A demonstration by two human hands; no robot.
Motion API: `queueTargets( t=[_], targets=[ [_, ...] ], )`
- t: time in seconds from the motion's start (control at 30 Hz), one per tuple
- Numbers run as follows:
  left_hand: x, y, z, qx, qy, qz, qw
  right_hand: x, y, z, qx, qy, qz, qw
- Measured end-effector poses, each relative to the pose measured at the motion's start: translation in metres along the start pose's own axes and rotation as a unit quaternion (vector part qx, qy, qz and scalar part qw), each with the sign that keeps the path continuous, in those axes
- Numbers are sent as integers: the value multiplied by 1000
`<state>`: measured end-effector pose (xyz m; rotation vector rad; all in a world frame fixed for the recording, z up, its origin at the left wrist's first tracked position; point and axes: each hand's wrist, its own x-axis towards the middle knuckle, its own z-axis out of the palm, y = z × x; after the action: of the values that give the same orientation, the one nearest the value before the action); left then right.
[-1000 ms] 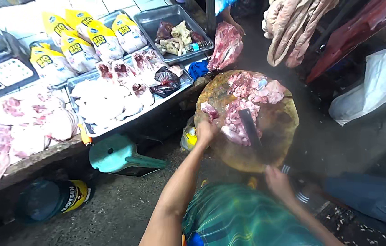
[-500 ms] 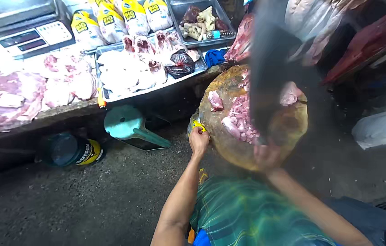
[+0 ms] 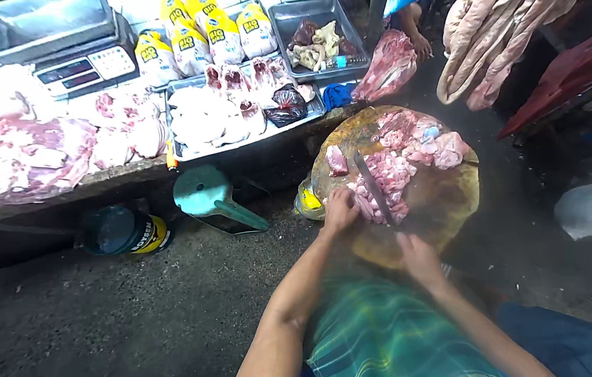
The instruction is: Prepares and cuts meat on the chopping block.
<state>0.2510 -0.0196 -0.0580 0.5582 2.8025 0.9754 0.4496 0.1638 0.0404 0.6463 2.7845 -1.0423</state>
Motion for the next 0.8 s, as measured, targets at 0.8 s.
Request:
queueTargets(
  t=[0.8],
  targets=[
    [45, 10, -44, -19, -116, -175, 978, -50, 96, 41, 28, 29, 59, 997]
  ],
)
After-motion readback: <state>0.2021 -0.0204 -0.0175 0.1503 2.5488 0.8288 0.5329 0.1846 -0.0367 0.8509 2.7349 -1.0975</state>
